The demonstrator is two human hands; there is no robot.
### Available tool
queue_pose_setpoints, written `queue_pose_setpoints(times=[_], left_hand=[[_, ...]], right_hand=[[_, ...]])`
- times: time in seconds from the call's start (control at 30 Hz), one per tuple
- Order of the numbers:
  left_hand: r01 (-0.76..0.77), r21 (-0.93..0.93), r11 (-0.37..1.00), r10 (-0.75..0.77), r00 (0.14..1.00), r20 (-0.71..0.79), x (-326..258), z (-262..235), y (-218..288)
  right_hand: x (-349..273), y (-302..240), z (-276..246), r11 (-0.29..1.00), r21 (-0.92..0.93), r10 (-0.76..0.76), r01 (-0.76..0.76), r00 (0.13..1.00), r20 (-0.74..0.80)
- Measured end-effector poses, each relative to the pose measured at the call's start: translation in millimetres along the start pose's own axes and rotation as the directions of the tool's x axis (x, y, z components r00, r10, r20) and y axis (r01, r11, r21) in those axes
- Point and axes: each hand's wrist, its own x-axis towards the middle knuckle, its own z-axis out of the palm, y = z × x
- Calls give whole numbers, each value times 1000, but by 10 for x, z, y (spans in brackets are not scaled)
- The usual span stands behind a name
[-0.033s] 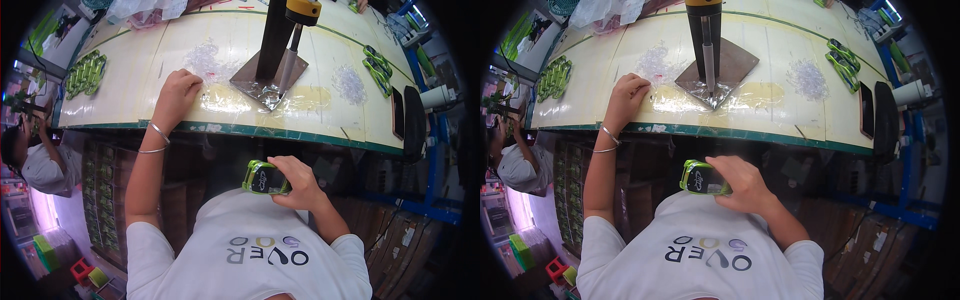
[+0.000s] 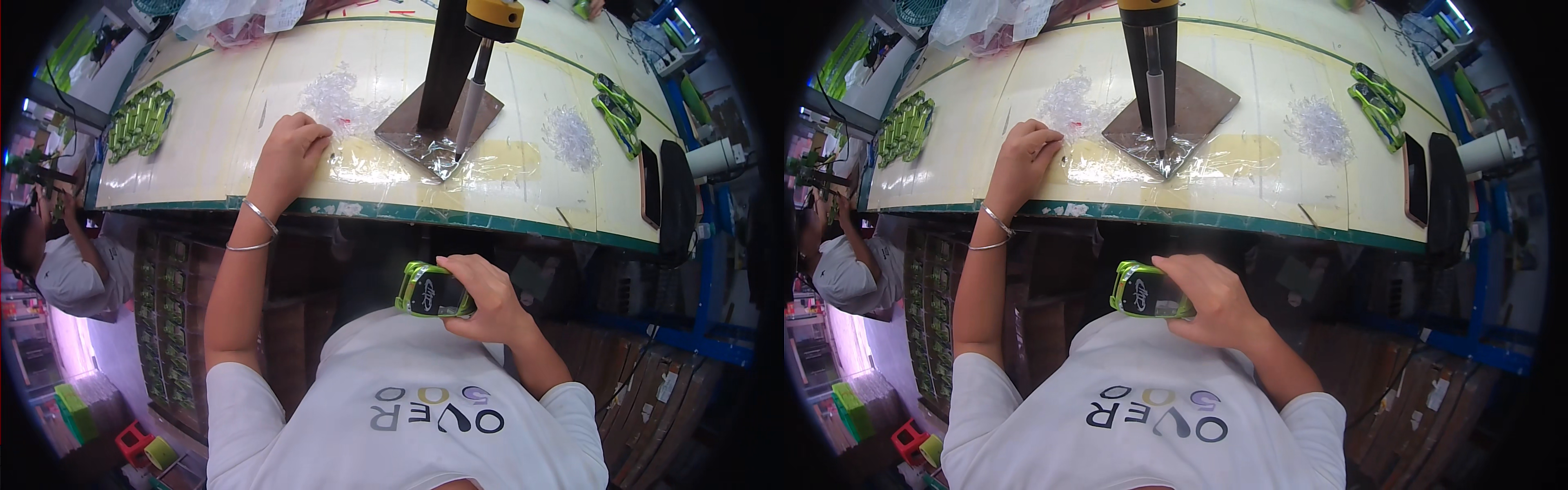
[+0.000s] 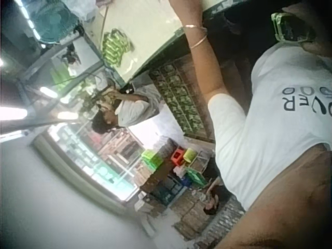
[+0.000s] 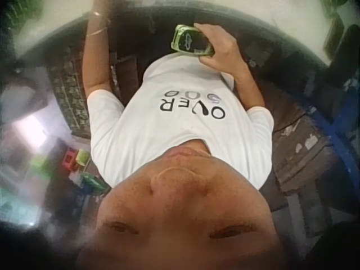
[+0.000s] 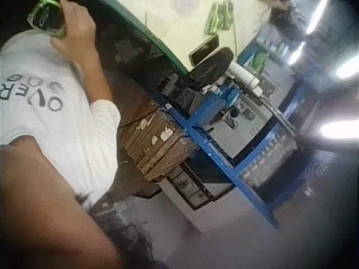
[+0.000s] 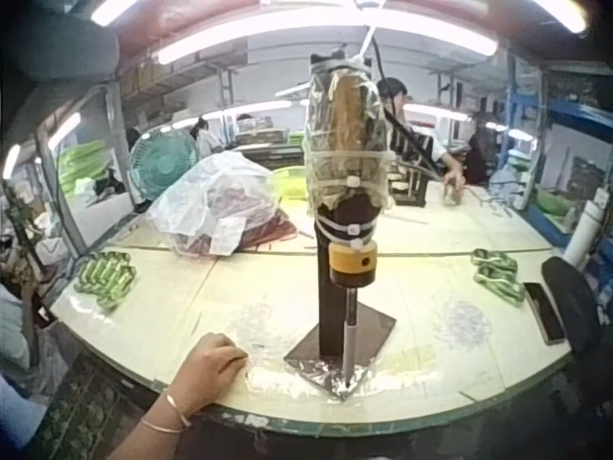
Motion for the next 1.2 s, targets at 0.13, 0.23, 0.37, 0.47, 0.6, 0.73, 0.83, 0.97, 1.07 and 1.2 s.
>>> queue_pose_setpoints(times=[0.13, 0.23, 0.37, 0.47, 0.6, 0.73, 0.83, 0.97, 1.07, 1.2], left_hand=[[-110, 137, 984, 103, 993, 52, 54, -37, 49], [-146, 228, 963, 131, 988, 79, 103, -30, 40], [28, -51, 998, -31, 997, -70, 42, -7, 51], [313, -708, 633, -321, 938, 128, -68, -130, 204], [313, -839, 445, -355, 922, 156, -278, -161, 543], [316, -838, 445, -286, 937, 202, -528, -135, 813], [262, -872, 414, -194, 961, 196, -656, -91, 994], [272, -898, 345, -124, 962, 244, -723, -81, 1182], [205, -830, 518, -68, 978, 199, -743, -75, 1237], [-95, -619, 779, 132, 991, 15, -737, -24, 1236]], right_hand=[[-7, 6, -1, 1000, 3, -9, 9, 1000, -8], [-12, 6, -12, 1000, 5, -8, 8, 1000, -12], [-68, 43, -18, 1000, 16, -4, 5, 1000, -31], [-87, 57, -34, 999, 31, 32, -32, 999, -14], [-94, 88, -21, 994, 73, 79, -76, 996, -39], [-42, 65, -27, 979, 130, 170, -157, 980, -100], [-3, 47, -22, 968, 160, 219, -195, 965, -146], [17, 27, -18, 964, 171, 232, -202, 955, -183], [13, 23, -15, 962, 187, 237, -201, 951, -197], [13, 10, -13, 965, 179, 226, -191, 953, -203]])
